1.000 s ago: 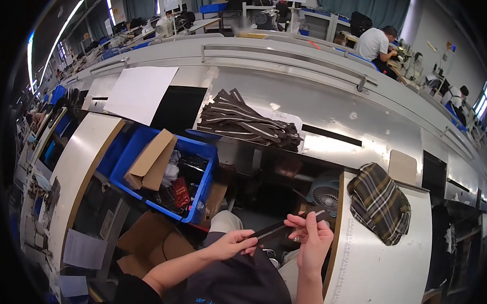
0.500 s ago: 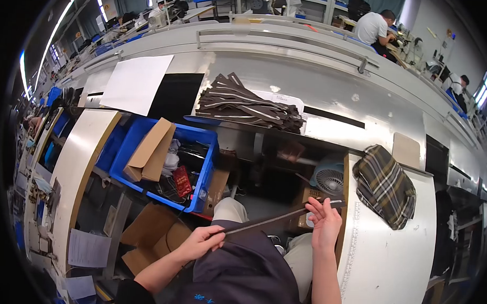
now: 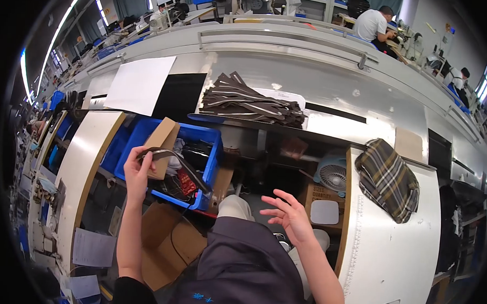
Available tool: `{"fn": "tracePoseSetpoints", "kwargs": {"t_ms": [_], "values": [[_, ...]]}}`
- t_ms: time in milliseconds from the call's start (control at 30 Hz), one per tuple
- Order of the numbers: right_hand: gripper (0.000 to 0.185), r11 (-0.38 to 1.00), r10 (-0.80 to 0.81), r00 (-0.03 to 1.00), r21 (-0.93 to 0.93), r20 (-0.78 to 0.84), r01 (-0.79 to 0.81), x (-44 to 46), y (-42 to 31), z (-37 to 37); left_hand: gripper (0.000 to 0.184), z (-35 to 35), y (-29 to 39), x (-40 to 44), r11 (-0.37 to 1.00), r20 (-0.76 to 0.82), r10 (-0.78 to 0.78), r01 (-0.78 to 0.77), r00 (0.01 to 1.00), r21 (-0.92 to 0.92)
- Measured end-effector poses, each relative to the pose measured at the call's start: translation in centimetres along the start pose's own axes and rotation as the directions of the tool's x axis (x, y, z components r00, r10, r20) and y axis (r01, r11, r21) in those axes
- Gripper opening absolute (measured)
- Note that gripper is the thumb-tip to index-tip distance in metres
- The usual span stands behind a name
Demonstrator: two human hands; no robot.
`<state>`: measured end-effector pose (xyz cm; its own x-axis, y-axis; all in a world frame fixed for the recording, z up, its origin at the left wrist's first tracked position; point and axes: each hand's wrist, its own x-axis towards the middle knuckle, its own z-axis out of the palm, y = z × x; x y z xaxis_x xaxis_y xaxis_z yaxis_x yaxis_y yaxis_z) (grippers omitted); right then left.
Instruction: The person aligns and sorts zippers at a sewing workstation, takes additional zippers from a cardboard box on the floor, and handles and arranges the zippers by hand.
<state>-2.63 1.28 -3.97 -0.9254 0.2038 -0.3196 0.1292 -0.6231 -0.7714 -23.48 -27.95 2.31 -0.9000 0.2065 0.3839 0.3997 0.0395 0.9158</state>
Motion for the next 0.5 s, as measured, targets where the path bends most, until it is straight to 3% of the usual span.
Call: {"fn": "tracePoseSetpoints", "kwargs": {"t_ms": [133, 233, 333, 400, 467, 500], "values": [[0.027, 0.99, 0.109, 0.994, -0.088, 0.001, -0.108, -1.9, 0.9, -2.0, 0.013, -2.5, -7.5, 0.2, 0.983, -0.025, -0.087, 0.09, 0.996, 0.162], [0.024, 0.975, 0.119, 0.99, -0.177, -0.081, -0.132, -4.7, 1.4, -3.7, 0.012, -4.1, -13.6, -0.9, 0.972, -0.208, -0.124, 0.161, 0.97, 0.172], [0.021, 0.933, 0.069, 0.98, -0.336, -0.188, -0.13, -7.8, 1.5, -5.1, 0.011, -6.4, -18.9, -3.3, 0.785, -0.16, -0.249, 0.295, 0.955, 0.545], [0.02, 0.895, -0.008, 0.977, -0.437, -0.213, -0.088, -9.7, 1.1, -5.2, 0.01, -8.8, -24.6, -5.5, 0.633, -0.018, -0.107, 0.082, 0.994, 0.769], [0.02, 0.856, -0.075, 0.966, -0.513, -0.249, -0.066, -11.2, 0.6, -5.4, 0.01, -9.3, -25.9, -7.0, 0.62, -0.04, -0.154, 0.128, 0.987, 0.774], [0.02, 0.839, -0.098, 0.958, -0.54, -0.27, -0.066, -11.9, 0.4, -5.5, 0.009, -9.4, -26.3, -7.2, 0.682, -0.126, -0.238, 0.258, 0.963, 0.684]]}}
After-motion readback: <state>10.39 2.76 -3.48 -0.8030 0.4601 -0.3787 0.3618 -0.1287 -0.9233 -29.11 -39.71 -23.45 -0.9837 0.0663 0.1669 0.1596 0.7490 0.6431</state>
